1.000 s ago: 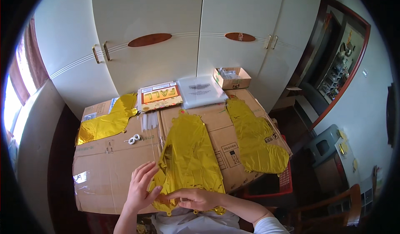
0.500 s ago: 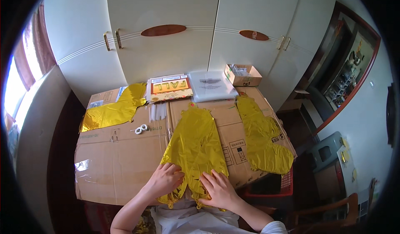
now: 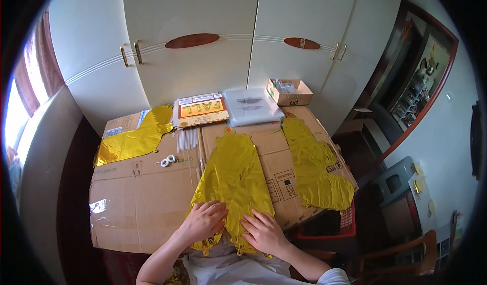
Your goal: Folding a large gold foil letter-shaped balloon on a workspace table.
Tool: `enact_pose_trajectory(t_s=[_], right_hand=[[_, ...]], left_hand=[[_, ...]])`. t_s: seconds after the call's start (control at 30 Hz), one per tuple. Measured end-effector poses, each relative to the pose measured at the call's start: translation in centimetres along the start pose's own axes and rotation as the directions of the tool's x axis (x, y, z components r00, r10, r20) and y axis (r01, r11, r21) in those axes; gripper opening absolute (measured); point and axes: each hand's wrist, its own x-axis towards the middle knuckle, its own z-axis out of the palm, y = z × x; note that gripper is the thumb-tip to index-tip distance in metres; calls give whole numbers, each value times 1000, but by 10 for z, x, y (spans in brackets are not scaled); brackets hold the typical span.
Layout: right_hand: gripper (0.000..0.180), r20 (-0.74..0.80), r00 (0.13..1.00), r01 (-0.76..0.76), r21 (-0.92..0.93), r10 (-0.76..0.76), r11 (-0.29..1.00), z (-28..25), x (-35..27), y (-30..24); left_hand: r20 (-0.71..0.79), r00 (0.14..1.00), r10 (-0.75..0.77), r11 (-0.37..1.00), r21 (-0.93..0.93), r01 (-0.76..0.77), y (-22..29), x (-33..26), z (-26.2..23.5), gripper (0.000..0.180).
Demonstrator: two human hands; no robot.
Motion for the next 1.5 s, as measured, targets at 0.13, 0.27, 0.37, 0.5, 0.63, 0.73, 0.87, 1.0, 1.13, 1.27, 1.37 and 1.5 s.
enact_pose_trajectory(t_s=[0.13,0.27,0.37,0.5,0.63,0.73,0.87,1.0,1.13,1.27,1.37,1.5], right_hand=[[33,-31,999,-18,-23,17,1000,-4,-3,6],[32,-77,995,-60,-46,57,997,-8,-10,21],[33,-69,992,-106,4,106,994,-14,-16,31],[36,-51,994,-99,-4,99,995,-12,-22,35],[36,-38,995,-93,-25,92,995,-11,-23,32],[37,-32,995,-95,-21,95,995,-11,-23,32],[38,-29,995,-100,-22,100,995,-9,-25,33],[39,-27,994,-103,-27,102,994,-8,-24,34],[39,-31,994,-103,-39,101,994,-7,-25,34],[40,-31,994,-104,-39,103,994,-7,-25,33],[39,-36,994,-101,-19,100,995,-8,-25,34],[36,-112,988,-97,71,105,993,-13,-25,37]], left_hand=[[8,999,31,1000,2,-31,-4,7,1,35],[1,1000,-17,1000,25,17,-7,15,-2,31],[57,981,-186,982,30,184,-3,14,-6,32],[-40,968,-246,966,66,248,9,14,3,33],[-59,950,-306,943,116,311,20,16,10,34],[-9,939,-342,939,38,343,15,14,20,34],[1,938,-347,938,8,347,17,14,21,36],[-78,930,-360,930,47,364,23,15,21,40],[-111,928,-355,930,59,362,21,15,26,36],[-54,928,-370,928,29,371,20,15,29,28],[-72,932,-356,934,15,358,23,16,28,24],[33,899,-436,883,-175,435,31,24,15,23]])
